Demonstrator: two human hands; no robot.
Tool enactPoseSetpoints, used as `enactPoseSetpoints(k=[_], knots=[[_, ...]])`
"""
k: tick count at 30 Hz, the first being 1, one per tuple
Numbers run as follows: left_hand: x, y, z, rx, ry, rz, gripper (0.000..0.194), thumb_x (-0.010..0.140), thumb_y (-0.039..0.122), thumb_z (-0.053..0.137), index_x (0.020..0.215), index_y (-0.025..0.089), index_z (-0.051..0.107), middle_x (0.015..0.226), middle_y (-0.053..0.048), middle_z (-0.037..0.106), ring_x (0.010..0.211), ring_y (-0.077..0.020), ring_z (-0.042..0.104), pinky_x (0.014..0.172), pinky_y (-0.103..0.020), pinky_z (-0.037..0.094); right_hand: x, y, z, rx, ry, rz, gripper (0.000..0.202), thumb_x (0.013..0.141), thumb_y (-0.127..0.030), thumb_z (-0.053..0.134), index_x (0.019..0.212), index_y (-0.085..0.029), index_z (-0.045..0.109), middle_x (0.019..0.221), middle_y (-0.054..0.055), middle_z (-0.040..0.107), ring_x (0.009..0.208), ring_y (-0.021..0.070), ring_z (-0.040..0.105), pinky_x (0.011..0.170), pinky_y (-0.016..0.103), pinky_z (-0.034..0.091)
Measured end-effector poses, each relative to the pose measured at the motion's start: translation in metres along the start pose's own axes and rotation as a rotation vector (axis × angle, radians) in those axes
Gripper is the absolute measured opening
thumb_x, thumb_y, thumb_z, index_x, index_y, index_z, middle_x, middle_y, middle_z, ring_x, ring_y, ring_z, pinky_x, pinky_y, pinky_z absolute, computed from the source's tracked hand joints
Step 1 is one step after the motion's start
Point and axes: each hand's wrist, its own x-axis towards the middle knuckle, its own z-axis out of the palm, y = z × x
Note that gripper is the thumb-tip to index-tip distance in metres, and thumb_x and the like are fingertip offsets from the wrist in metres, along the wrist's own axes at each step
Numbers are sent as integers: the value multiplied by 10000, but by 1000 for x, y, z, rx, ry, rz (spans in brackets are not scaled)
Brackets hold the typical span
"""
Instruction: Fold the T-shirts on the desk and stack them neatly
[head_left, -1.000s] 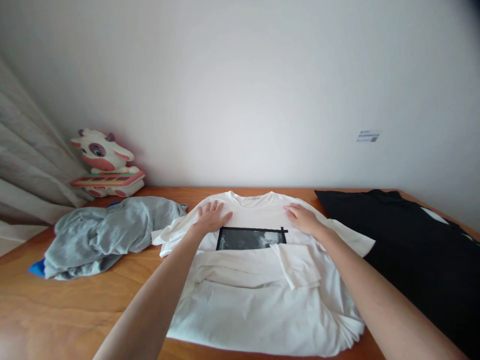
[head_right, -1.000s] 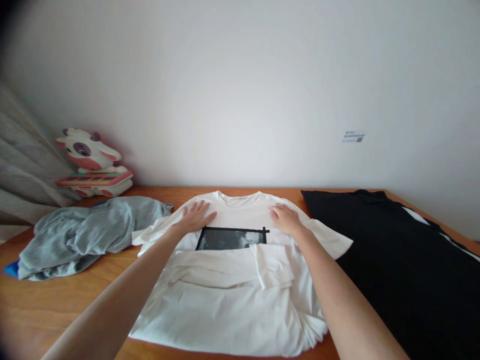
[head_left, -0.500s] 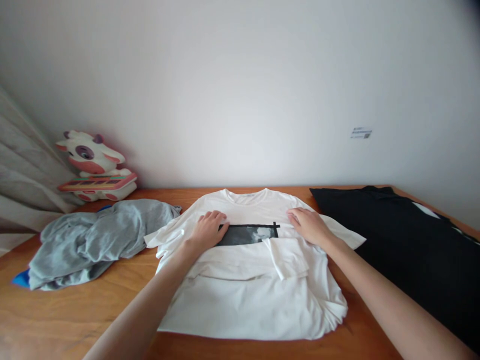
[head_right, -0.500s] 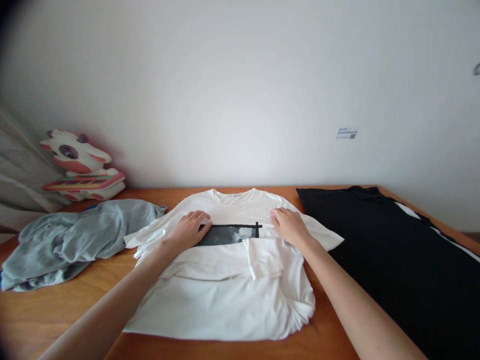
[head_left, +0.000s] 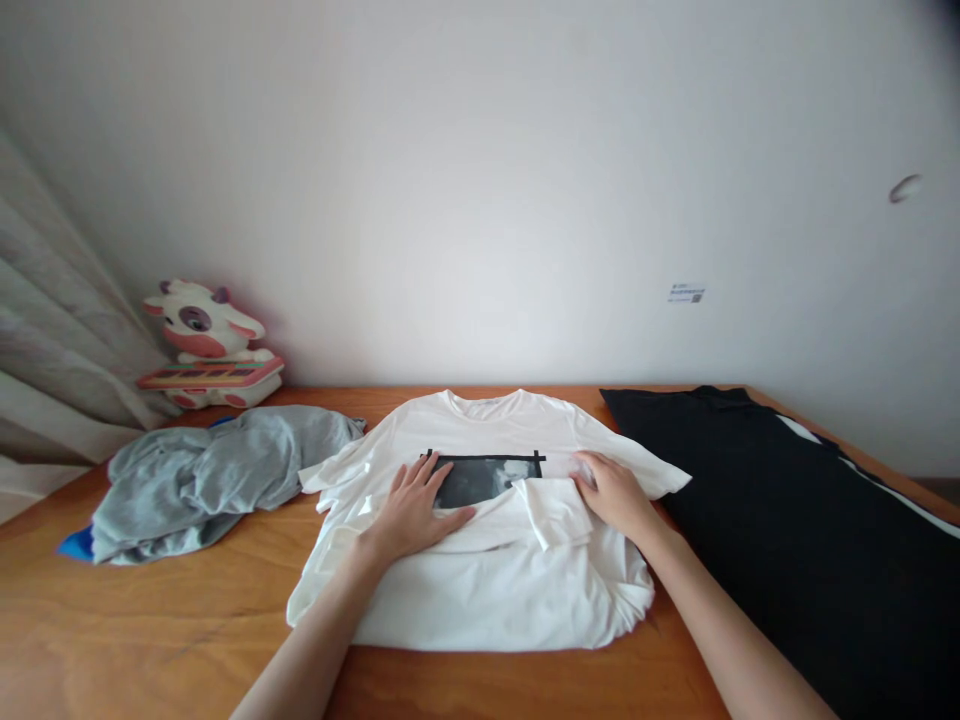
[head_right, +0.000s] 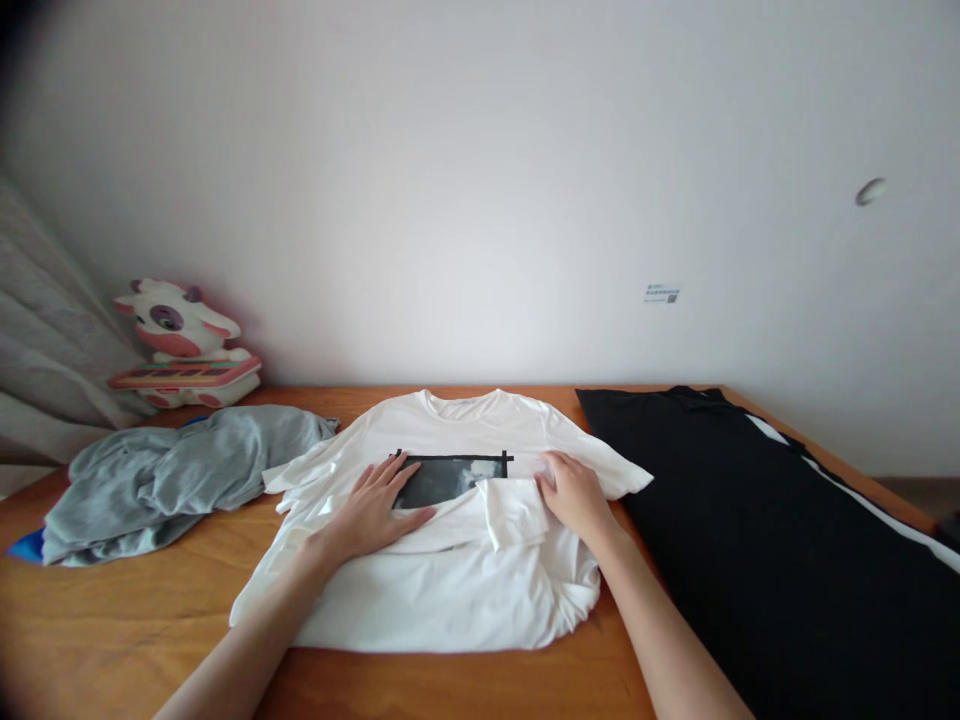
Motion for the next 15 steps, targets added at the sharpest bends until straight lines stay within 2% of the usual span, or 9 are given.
enactPoseSetpoints(k=[4,9,15], knots=[[-3,-1,4,8,12,7,904,874,804,489,1516,168,489,1645,-188,346,1529,-372,307,1243,-590,227,7,-1,3,14,45,110,298,987,-262,475,1090,-192,745,1134,115,769,1066,275,710,926,379,511],[-2,-1,3,24,24,18,871,895,786,477,1511,170,498,1638,-187,361,1525,-356,326,1239,-582,242,14,-4,6,43,100,225,249,941,-400,595,990,-260,795,1103,73,775,1019,274,708,846,367,510],[-3,1,1,28,9,3,839,901,755,504,1510,177,500,1645,-173,355,1523,-371,322,1236,-585,252,16,-2,9,76,141,292,242,903,-406,609,885,-269,808,1063,77,783,979,294,708,804,378,502]])
